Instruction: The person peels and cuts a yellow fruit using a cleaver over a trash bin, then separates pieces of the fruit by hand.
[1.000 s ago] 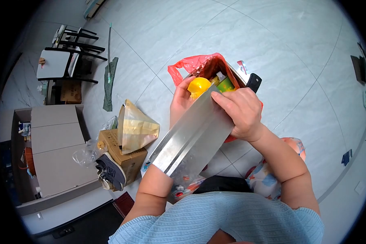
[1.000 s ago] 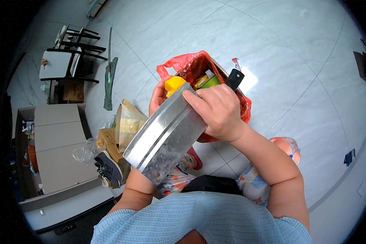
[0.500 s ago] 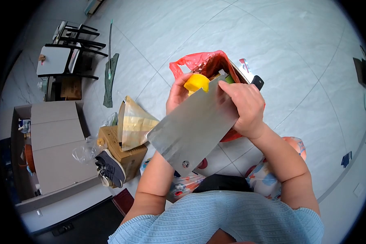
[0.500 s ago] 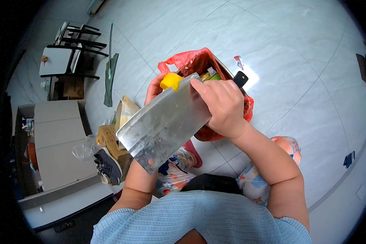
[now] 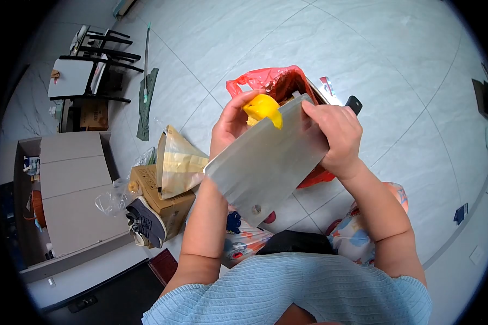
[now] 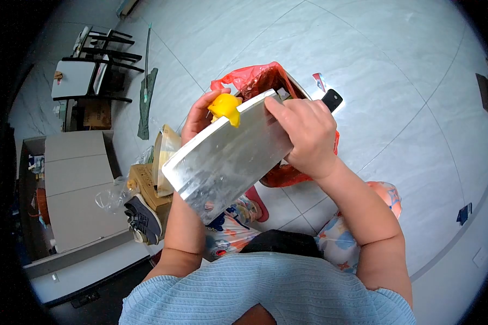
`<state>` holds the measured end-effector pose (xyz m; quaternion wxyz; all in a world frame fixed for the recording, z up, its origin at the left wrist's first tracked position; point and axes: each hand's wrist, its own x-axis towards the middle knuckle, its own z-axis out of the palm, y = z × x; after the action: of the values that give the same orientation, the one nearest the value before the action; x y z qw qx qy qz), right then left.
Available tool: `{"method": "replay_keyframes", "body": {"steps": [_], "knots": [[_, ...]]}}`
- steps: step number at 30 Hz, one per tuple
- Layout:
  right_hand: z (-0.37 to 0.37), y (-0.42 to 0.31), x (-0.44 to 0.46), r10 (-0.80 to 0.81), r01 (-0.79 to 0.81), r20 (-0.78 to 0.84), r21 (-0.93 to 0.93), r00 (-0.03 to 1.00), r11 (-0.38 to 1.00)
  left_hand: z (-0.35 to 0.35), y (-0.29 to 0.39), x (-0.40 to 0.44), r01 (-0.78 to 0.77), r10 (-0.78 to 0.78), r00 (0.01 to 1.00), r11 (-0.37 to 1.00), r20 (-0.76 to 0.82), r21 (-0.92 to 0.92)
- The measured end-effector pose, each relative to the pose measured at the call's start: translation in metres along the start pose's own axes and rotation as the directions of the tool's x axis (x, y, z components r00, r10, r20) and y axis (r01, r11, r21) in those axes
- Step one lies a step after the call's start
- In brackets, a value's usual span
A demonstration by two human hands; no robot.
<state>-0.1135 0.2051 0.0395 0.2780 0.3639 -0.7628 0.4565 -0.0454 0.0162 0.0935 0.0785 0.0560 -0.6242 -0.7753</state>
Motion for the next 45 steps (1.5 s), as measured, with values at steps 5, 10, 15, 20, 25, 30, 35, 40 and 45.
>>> {"method": "replay_keyframes", "body": {"steps": [5, 10, 15, 20, 25, 30, 35, 40, 45], "knots": [[-0.001, -0.010, 0.002, -0.085, 0.084, 0.028, 0.044, 0.996, 0.995, 0.007, -0.005, -0.003, -0.054, 0.054, 0.999, 0.991, 0.004, 0.124], [0.004, -0.002, 0.002, -0.023, 0.022, 0.019, 0.062, 1.000, 0.998, -0.002, -0.006, -0.004, -0.055, 0.052, 0.998, 0.985, 0.022, 0.166], [0.004, -0.001, 0.005, -0.042, 0.038, 0.042, 0.080, 0.998, 0.996, -0.006, 0.000, -0.003, -0.110, 0.100, 0.994, 0.943, 0.049, 0.314], [0.005, -0.001, 0.004, -0.069, 0.062, 0.061, 0.109, 0.996, 0.992, -0.009, 0.002, -0.001, -0.123, 0.099, 0.992, 0.913, 0.081, 0.389], [0.007, 0.006, 0.002, -0.056, 0.052, 0.055, 0.078, 0.997, 0.996, -0.017, 0.001, -0.004, -0.077, 0.052, 0.996, 0.909, 0.071, 0.409], [0.005, 0.006, 0.003, -0.064, 0.058, 0.072, 0.083, 0.995, 0.995, -0.017, 0.002, -0.005, -0.112, 0.074, 0.992, 0.888, 0.101, 0.446], [0.000, -0.007, 0.007, -0.100, 0.097, 0.039, 0.080, 0.994, 0.992, -0.009, 0.006, -0.006, -0.184, 0.134, 0.982, 0.836, 0.133, 0.518], [-0.001, -0.006, 0.007, -0.089, 0.086, 0.033, 0.079, 0.996, 0.993, -0.009, 0.005, -0.006, -0.208, 0.160, 0.978, 0.819, 0.136, 0.535], [0.000, 0.001, 0.003, -0.082, 0.081, 0.034, 0.036, 0.996, 0.996, -0.012, 0.003, -0.004, -0.220, 0.163, 0.975, 0.812, 0.151, 0.541]]}}
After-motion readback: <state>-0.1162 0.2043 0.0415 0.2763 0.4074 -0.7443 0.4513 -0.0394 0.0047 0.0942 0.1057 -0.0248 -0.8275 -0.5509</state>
